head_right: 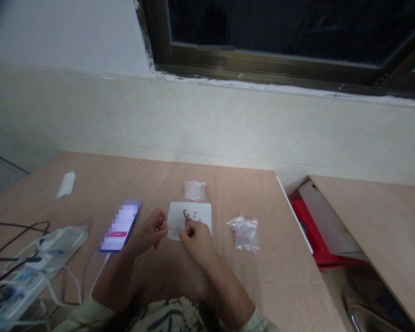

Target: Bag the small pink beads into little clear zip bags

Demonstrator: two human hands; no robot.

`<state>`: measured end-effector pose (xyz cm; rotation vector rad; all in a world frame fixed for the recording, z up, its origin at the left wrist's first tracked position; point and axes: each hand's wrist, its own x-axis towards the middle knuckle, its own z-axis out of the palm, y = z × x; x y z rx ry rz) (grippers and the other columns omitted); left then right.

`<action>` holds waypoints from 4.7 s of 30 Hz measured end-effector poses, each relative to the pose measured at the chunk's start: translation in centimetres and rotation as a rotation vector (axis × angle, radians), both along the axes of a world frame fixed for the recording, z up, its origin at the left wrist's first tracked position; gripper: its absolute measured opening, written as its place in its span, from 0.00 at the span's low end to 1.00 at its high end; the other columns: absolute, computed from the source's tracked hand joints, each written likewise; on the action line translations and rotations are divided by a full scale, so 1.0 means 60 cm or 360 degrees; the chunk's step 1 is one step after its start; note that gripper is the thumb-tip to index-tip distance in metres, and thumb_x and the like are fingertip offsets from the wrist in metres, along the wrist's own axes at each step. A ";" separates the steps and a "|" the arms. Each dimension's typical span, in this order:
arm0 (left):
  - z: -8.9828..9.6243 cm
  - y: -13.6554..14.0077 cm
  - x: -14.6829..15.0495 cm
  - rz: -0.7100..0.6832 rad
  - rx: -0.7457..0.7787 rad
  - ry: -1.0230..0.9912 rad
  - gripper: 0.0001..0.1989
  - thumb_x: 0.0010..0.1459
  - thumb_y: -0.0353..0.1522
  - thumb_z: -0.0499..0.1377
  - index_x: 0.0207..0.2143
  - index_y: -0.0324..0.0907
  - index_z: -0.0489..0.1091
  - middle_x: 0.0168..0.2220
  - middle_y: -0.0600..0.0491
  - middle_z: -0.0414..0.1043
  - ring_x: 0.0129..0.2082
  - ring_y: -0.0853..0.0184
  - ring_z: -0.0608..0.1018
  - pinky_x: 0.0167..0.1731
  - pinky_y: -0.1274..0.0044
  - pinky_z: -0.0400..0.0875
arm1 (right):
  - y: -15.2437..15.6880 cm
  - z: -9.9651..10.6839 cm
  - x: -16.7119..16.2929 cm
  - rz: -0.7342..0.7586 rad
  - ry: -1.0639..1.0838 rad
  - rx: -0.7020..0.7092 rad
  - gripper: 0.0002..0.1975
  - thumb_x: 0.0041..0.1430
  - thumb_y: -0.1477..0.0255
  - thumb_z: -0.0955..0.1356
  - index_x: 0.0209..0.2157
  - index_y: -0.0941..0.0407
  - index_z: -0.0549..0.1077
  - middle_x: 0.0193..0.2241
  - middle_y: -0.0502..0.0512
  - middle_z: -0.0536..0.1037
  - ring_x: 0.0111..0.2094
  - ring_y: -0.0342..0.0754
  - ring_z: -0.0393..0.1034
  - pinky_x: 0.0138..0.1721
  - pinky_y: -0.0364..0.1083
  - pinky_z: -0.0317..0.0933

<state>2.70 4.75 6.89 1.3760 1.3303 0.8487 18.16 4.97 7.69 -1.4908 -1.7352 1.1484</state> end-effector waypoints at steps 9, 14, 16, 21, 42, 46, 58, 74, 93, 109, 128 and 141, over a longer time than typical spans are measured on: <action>0.002 -0.023 0.014 -0.0080 0.0081 -0.0119 0.10 0.47 0.30 0.53 0.35 0.42 0.57 0.20 0.63 0.52 0.14 0.80 0.60 0.11 0.88 0.62 | -0.009 -0.033 -0.010 -0.0022 0.0340 -0.0112 0.09 0.49 0.69 0.59 0.29 0.57 0.67 0.22 0.50 0.68 0.22 0.42 0.60 0.22 0.41 0.53; -0.018 -0.001 -0.026 0.0170 0.0147 -0.0031 0.13 0.49 0.35 0.53 0.38 0.40 0.60 0.28 0.56 0.62 0.26 0.73 0.68 0.24 0.81 0.67 | 0.018 -0.031 0.015 0.0017 0.0663 -0.0273 0.10 0.46 0.68 0.60 0.17 0.56 0.62 0.15 0.46 0.61 0.19 0.40 0.56 0.21 0.40 0.51; -0.035 0.009 -0.037 0.0142 0.0031 -0.0053 0.13 0.51 0.38 0.52 0.36 0.39 0.62 0.27 0.55 0.65 0.27 0.72 0.70 0.27 0.79 0.67 | 0.029 -0.028 0.019 0.0110 0.0744 -0.0345 0.10 0.44 0.67 0.61 0.15 0.56 0.60 0.14 0.46 0.60 0.18 0.39 0.54 0.20 0.40 0.50; -0.062 0.014 -0.044 -0.0041 -0.0226 -0.0266 0.14 0.46 0.42 0.56 0.24 0.38 0.65 0.21 0.57 0.64 0.21 0.73 0.69 0.22 0.80 0.66 | 0.041 -0.046 0.010 0.0094 0.0801 -0.0414 0.08 0.42 0.66 0.63 0.19 0.56 0.61 0.14 0.44 0.61 0.15 0.38 0.53 0.18 0.40 0.50; -0.106 0.012 -0.071 0.0403 -0.0534 -0.0350 0.18 0.35 0.40 0.63 0.26 0.36 0.69 0.25 0.55 0.71 0.21 0.71 0.73 0.25 0.76 0.71 | 0.033 -0.148 0.009 -0.0183 0.0296 -0.0192 0.06 0.41 0.70 0.65 0.19 0.58 0.69 0.14 0.44 0.60 0.19 0.40 0.53 0.22 0.40 0.48; -0.101 0.016 -0.072 0.0417 -0.0563 -0.0388 0.17 0.36 0.40 0.63 0.27 0.37 0.69 0.25 0.56 0.70 0.21 0.71 0.74 0.26 0.76 0.71 | 0.037 -0.153 0.011 -0.0188 0.0349 -0.0268 0.07 0.40 0.68 0.64 0.18 0.58 0.68 0.13 0.43 0.57 0.18 0.39 0.51 0.22 0.40 0.47; -0.086 0.021 -0.046 0.0502 -0.0366 -0.0423 0.16 0.36 0.38 0.63 0.26 0.37 0.66 0.20 0.57 0.69 0.18 0.73 0.71 0.18 0.79 0.68 | 0.039 -0.162 0.011 -0.0242 0.0415 -0.0369 0.08 0.39 0.67 0.64 0.19 0.59 0.66 0.14 0.43 0.56 0.19 0.39 0.49 0.22 0.40 0.45; -0.068 0.041 -0.024 0.0322 -0.0130 -0.0302 0.13 0.42 0.37 0.59 0.26 0.37 0.63 0.17 0.60 0.63 0.15 0.75 0.69 0.15 0.80 0.67 | 0.040 -0.166 0.012 -0.0275 0.0399 -0.0331 0.10 0.41 0.64 0.62 0.19 0.58 0.65 0.14 0.43 0.54 0.18 0.40 0.49 0.22 0.40 0.45; -0.057 0.038 -0.015 0.0348 -0.0131 -0.0259 0.11 0.43 0.35 0.57 0.27 0.38 0.61 0.17 0.61 0.63 0.14 0.74 0.69 0.14 0.81 0.67 | 0.042 -0.161 0.013 -0.0279 0.0425 -0.0371 0.11 0.39 0.64 0.63 0.19 0.59 0.67 0.13 0.43 0.56 0.18 0.39 0.49 0.20 0.40 0.45; -0.064 0.015 -0.022 0.0352 -0.0137 -0.0359 0.12 0.44 0.38 0.58 0.26 0.39 0.60 0.18 0.60 0.63 0.17 0.73 0.69 0.14 0.81 0.66 | 0.035 -0.149 0.014 -0.0451 0.0589 -0.0226 0.12 0.43 0.62 0.62 0.20 0.57 0.62 0.16 0.46 0.60 0.18 0.39 0.53 0.19 0.39 0.49; -0.054 0.035 -0.003 -0.0051 0.0040 -0.0021 0.08 0.47 0.36 0.55 0.24 0.39 0.66 0.22 0.57 0.65 0.23 0.72 0.69 0.24 0.81 0.64 | 0.025 -0.052 0.035 -0.0383 0.0312 0.0209 0.09 0.49 0.67 0.62 0.32 0.56 0.65 0.24 0.51 0.69 0.25 0.44 0.62 0.27 0.42 0.55; -0.040 0.026 -0.004 -0.0111 0.0014 -0.0134 0.09 0.49 0.37 0.54 0.26 0.39 0.65 0.23 0.57 0.63 0.23 0.73 0.66 0.23 0.82 0.63 | 0.029 -0.066 0.050 -0.0184 0.0521 -0.0051 0.10 0.46 0.64 0.63 0.19 0.56 0.63 0.19 0.47 0.65 0.24 0.42 0.59 0.26 0.40 0.52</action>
